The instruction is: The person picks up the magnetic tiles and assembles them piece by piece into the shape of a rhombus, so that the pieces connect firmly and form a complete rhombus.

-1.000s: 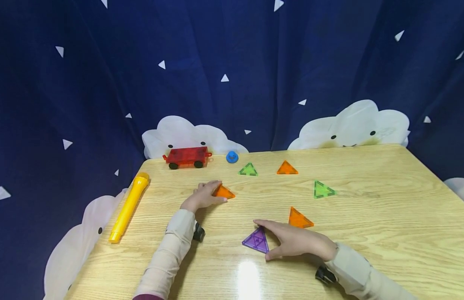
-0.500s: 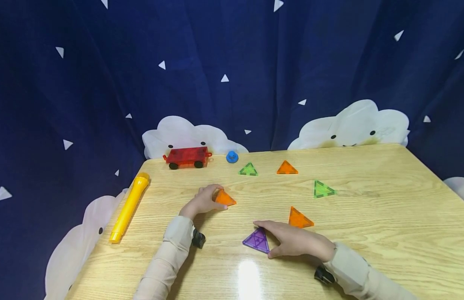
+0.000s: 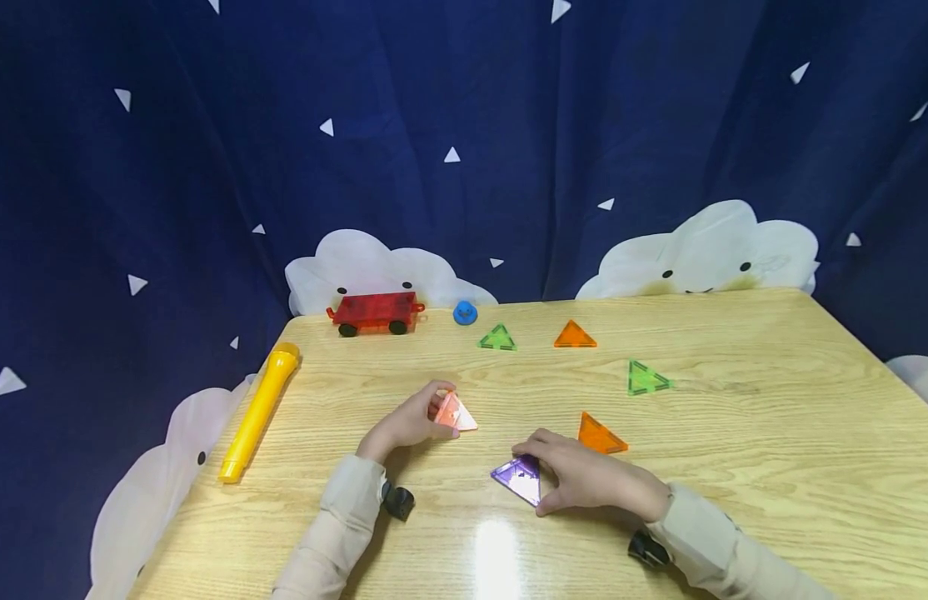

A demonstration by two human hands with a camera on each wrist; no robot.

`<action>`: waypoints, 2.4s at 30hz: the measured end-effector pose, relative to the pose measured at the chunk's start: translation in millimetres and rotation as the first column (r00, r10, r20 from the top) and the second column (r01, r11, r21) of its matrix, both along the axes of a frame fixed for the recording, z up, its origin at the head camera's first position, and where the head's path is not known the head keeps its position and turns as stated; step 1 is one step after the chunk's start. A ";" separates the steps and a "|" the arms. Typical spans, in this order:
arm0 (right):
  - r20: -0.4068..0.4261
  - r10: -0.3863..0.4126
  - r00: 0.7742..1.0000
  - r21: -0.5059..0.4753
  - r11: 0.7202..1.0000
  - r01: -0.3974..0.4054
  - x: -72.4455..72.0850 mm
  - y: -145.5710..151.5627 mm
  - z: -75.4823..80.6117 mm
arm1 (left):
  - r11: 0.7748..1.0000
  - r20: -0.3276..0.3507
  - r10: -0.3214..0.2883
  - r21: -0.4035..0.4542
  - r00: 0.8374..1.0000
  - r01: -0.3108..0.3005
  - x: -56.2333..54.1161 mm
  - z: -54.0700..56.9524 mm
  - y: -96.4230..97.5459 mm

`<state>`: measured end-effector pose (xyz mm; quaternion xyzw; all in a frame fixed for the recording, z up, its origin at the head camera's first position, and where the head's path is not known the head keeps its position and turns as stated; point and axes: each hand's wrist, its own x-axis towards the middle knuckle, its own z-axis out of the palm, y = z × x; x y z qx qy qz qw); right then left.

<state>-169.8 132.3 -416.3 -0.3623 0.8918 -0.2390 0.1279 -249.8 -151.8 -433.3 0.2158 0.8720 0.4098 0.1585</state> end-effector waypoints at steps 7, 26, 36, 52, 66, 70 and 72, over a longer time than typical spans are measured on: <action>-0.007 -0.084 0.996 -0.016 0.996 0.084 0.6 -1.3 -1.9 | 1.000 0.002 0.002 0.014 1.000 -0.002 7.0 -1.0 2.4; 0.078 -0.224 0.972 -0.149 0.961 0.233 -11.4 -5.6 -8.0 | 0.995 0.031 -0.100 -0.012 0.995 0.100 14.6 3.7 1.0; 0.134 -0.192 0.972 -0.187 0.959 0.215 -18.0 -7.2 -12.1 | 0.983 0.213 -0.178 0.007 0.961 0.181 24.2 13.3 4.0; 0.089 -0.204 0.975 -0.185 0.958 0.217 -28.6 -13.1 -15.4 | 0.982 0.231 -0.161 -0.059 0.959 0.179 30.2 19.0 16.1; 0.091 -0.226 0.970 -0.185 0.953 0.240 -31.5 -17.8 -13.9 | 0.979 0.200 -0.181 -0.054 0.963 0.195 28.2 17.5 18.7; 0.089 -0.230 0.969 -0.180 0.953 0.243 -31.4 -18.1 -13.9 | 0.979 0.181 -0.182 -0.060 0.967 0.195 27.7 16.7 19.6; 0.088 -0.231 0.969 -0.181 0.953 0.244 -31.5 -18.1 -14.0 | 0.980 0.163 -0.178 -0.060 0.971 0.189 27.3 16.1 20.1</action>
